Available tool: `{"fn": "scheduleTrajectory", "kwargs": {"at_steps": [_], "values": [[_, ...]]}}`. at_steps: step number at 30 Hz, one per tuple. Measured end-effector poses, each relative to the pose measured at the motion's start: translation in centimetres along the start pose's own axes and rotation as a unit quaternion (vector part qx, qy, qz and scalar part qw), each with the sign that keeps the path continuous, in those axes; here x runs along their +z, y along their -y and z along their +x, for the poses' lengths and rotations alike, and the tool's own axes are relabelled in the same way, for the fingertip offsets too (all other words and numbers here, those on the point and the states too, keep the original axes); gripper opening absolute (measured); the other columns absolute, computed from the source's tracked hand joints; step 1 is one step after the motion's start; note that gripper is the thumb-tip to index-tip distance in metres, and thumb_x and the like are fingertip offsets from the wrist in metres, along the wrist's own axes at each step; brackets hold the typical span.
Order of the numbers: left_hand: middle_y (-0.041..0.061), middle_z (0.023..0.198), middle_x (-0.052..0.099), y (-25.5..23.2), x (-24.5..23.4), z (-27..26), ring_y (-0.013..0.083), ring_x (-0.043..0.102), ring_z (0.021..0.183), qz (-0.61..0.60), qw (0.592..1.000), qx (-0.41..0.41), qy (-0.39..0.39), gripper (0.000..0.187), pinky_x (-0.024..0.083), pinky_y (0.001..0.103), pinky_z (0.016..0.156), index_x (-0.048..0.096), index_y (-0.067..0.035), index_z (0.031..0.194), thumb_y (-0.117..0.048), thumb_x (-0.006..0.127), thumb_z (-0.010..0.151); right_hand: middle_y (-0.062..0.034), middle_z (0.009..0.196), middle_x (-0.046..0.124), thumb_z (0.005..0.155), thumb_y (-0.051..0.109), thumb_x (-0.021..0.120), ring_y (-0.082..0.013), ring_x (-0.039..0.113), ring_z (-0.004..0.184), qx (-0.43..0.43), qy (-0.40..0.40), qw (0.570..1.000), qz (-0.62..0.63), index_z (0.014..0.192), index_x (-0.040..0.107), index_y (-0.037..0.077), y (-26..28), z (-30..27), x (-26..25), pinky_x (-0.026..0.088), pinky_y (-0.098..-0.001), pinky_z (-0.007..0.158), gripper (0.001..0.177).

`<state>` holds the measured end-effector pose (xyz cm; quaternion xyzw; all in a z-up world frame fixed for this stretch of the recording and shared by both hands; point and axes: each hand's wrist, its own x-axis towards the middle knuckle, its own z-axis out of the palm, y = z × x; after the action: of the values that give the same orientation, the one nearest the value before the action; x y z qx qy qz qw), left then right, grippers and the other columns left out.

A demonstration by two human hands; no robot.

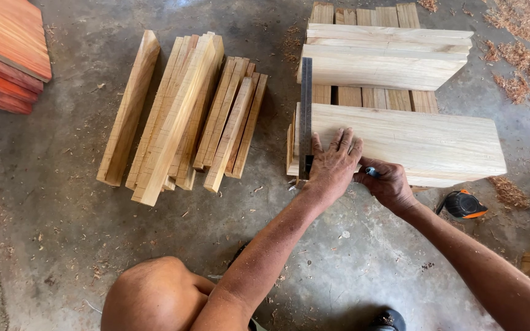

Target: Marking measurements on wooden planks using a combination square and a pencil.

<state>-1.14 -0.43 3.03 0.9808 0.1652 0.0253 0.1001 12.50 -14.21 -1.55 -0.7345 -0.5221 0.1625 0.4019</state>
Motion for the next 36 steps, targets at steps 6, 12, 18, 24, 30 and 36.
{"fn": "scheduleTrajectory", "kwargs": {"at_steps": [6, 12, 18, 24, 30, 36], "values": [[0.021, 0.167, 0.020, 0.0, 0.5, 0.1, 0.0333, 0.021, 0.155, 0.007, 1.000, 0.008, -0.014, 0.078, 0.015, 0.070, 0.122, 0.026, -0.009, 0.158, -0.025, 0.067, 0.093, -0.0038, 0.095, 0.079, 0.087, 0.008, 0.080, -0.0058, 0.065, 0.080, -0.001, -0.005, 1.000, -0.008, 0.127, 0.072, 0.008, -0.4, -0.1, 0.1, 0.058, -0.0255, 0.073, 0.041], [0.021, 0.166, 0.021, 0.1, 1.3, 0.3, 0.0334, 0.022, 0.154, 0.009, 0.999, 0.014, -0.036, 0.073, 0.016, 0.071, 0.122, 0.028, -0.009, 0.157, -0.023, 0.064, 0.095, -0.0043, 0.089, 0.077, 0.088, 0.009, 0.079, -0.0073, 0.062, 0.072, 0.029, 0.002, 1.000, 0.001, 0.128, 0.073, 0.009, 0.2, -0.1, -0.2, 0.056, -0.0262, 0.067, 0.040], [0.021, 0.166, 0.020, 0.1, 0.8, 0.3, 0.0334, 0.021, 0.155, 0.010, 1.000, 0.013, -0.017, 0.074, 0.015, 0.071, 0.122, 0.027, -0.010, 0.158, -0.024, 0.063, 0.095, -0.0053, 0.094, 0.079, 0.088, 0.010, 0.080, -0.0079, 0.067, 0.079, 0.002, 0.003, 1.000, -0.020, 0.128, 0.072, 0.009, -0.2, -0.1, -0.2, 0.058, -0.0268, 0.072, 0.041], [0.020, 0.166, 0.019, 0.3, 1.9, 0.8, 0.0332, 0.020, 0.155, 0.002, 1.000, 0.014, -0.026, 0.071, 0.013, 0.070, 0.122, 0.027, -0.011, 0.157, -0.025, 0.060, 0.096, -0.0070, 0.105, 0.079, 0.088, 0.008, 0.077, -0.0079, 0.070, 0.090, -0.051, 0.009, 0.999, 0.009, 0.130, 0.070, 0.006, 0.0, 0.1, -0.2, 0.060, -0.0267, 0.078, 0.043], [0.021, 0.166, 0.020, 0.2, 1.7, 0.6, 0.0336, 0.021, 0.154, -0.006, 0.999, 0.015, -0.030, 0.068, 0.014, 0.071, 0.122, 0.028, -0.010, 0.157, -0.026, 0.058, 0.098, -0.0049, 0.096, 0.079, 0.088, 0.008, 0.079, -0.0070, 0.066, 0.081, -0.012, 0.006, 1.000, 0.006, 0.127, 0.072, 0.007, -0.7, 0.0, -0.1, 0.058, -0.0261, 0.072, 0.040], [0.020, 0.165, 0.020, 0.2, 1.8, 0.7, 0.0335, 0.021, 0.154, -0.005, 1.000, 0.011, -0.028, 0.066, 0.014, 0.071, 0.122, 0.027, -0.010, 0.156, -0.026, 0.056, 0.099, -0.0029, 0.093, 0.078, 0.088, 0.006, 0.078, -0.0055, 0.062, 0.078, 0.001, 0.013, 1.000, 0.027, 0.128, 0.071, 0.005, 0.1, 0.0, -0.3, 0.056, -0.0246, 0.069, 0.041]]}}
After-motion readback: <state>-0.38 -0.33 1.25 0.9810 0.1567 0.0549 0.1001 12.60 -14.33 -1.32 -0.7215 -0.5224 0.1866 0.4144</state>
